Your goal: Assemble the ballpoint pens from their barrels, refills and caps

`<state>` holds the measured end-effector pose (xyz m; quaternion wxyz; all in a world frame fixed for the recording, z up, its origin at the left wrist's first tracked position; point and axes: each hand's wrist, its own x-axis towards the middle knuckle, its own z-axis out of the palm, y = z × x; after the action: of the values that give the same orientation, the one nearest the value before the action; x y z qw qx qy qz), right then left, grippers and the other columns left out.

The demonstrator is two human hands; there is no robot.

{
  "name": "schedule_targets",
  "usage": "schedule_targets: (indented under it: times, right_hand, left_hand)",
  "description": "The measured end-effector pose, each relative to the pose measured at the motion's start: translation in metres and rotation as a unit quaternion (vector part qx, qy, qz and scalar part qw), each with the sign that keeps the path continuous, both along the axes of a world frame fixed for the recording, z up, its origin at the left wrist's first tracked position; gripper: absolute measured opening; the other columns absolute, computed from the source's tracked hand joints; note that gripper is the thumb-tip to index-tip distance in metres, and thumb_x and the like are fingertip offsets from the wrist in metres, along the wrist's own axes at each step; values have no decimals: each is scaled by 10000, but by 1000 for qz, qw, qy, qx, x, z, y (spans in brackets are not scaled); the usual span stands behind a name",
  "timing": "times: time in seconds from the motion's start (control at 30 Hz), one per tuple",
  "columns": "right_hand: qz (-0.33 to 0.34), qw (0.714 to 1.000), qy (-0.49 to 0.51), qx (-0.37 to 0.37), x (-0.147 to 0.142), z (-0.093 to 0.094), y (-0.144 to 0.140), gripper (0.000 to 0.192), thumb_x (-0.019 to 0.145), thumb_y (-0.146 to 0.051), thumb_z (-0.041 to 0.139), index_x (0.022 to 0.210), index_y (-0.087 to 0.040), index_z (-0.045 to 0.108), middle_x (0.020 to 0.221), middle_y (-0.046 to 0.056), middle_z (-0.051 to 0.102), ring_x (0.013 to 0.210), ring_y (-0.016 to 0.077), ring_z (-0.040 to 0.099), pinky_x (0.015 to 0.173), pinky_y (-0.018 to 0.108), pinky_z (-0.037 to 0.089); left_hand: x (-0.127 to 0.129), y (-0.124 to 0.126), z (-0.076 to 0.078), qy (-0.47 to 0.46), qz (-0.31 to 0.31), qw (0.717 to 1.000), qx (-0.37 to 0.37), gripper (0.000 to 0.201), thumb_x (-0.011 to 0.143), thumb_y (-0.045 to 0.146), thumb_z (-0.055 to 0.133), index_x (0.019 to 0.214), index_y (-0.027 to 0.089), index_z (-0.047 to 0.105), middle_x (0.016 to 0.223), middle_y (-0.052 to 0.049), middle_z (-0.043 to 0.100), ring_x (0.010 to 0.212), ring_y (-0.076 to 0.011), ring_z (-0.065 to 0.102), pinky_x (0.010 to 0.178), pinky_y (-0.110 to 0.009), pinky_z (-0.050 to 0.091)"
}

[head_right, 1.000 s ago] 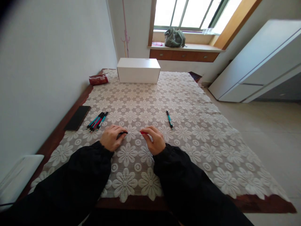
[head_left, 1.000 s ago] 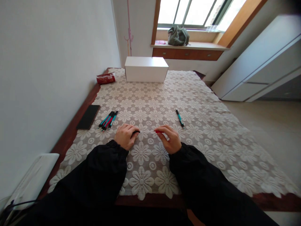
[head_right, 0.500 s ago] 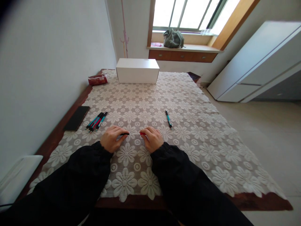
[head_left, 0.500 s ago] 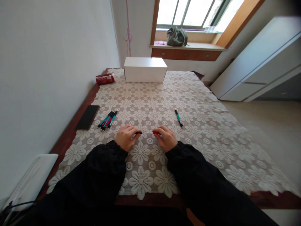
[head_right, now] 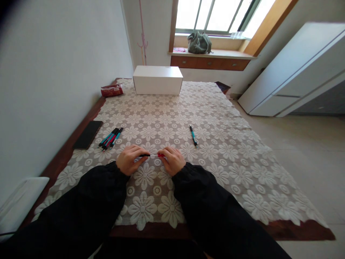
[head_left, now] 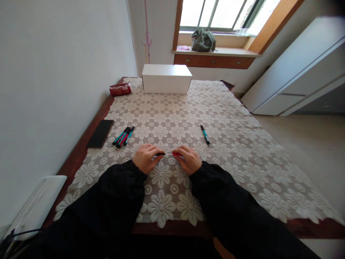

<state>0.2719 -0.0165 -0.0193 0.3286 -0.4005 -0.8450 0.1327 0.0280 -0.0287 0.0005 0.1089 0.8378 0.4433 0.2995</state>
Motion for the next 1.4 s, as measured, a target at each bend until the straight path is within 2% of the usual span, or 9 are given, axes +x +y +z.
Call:
schedule_targets:
  times: [0.17,0.27,0.67,1.4]
  right_hand:
    - [25,1000,12,-4,-4,3,-4,64,960,-231,560,995,-232,613,923,53,682,853,215,632,796,360,467]
    - [47,999,20,-4,-6,5,-7,90,934,-177,541,988,-235,582,917,57,673,869,220,626,798,358,479]
    - [83,996,37,-9,-8,1,-8,130,951,-166,497,1023,-242,574,899,51,654,841,206,614,773,331,495]
    - [69,997,40,-25,-9,-1,-9,152,1003,-260,483,1018,-243,634,899,61,700,835,207,658,772,332,522]
  left_hand:
    - [2,-1,0,-4,-57,998,2,151,986,313,603,1049,250,725,1002,-31,758,957,-196,678,883,-352,532]
    - [2,-2,0,-5,-71,997,1,166,989,332,601,1065,250,723,1010,-34,758,963,-194,680,884,-343,542]
    - [3,-3,0,-36,-81,996,-8,155,989,335,600,1029,227,703,962,-37,758,920,-187,696,861,-330,565]
    - [5,-4,-1,-65,-86,994,-15,150,1001,310,582,1025,216,696,964,-36,759,914,-183,710,857,-317,575]
